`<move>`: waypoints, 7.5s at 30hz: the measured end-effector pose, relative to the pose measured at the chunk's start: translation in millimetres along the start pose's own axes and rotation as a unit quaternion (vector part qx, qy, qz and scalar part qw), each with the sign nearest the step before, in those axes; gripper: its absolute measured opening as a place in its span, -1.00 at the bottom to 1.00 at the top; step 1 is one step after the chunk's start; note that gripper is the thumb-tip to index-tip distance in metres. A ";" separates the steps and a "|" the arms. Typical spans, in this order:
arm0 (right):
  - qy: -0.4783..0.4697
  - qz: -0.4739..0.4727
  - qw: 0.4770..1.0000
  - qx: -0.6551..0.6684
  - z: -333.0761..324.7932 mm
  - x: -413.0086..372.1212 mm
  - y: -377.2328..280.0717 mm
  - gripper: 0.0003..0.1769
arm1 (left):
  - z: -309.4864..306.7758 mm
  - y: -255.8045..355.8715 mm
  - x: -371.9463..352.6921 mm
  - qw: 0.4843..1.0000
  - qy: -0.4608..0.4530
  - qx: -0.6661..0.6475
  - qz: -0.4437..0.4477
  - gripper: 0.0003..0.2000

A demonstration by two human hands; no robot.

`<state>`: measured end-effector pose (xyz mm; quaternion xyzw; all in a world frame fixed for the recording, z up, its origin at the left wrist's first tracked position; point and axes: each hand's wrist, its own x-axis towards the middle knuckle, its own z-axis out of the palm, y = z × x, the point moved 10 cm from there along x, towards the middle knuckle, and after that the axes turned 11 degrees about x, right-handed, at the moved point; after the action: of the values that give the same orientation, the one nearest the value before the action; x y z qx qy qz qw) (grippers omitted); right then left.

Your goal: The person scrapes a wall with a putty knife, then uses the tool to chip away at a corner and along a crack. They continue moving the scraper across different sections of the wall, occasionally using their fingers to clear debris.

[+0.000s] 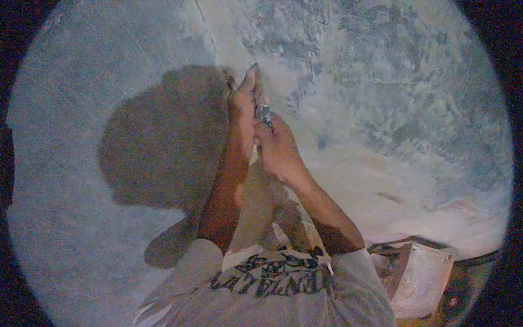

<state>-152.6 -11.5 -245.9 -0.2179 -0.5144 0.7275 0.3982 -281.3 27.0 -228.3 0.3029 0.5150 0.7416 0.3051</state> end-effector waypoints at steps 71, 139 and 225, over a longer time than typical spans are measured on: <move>0.099 -0.028 0.995 -0.005 -283.7 -182.5 -70.5 -0.66 | 281.3 -90.6 -250.8 0.883 -0.421 0.173 0.114 -0.61; 0.219 -0.426 0.564 -0.673 -158.1 -205.3 -385.5 -0.34 | 368.1 189.3 -145.3 0.974 -0.163 0.030 0.157 -0.65; -0.043 -0.466 0.829 -0.305 -191.5 -177.4 -390.2 -0.34 | 359.4 194.1 -153.2 0.984 0.058 0.036 0.163 -0.62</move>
<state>229.6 16.0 25.5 -0.0312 -0.7674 0.2699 0.5808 62.4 63.1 37.9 0.3499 0.5023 0.7785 0.1386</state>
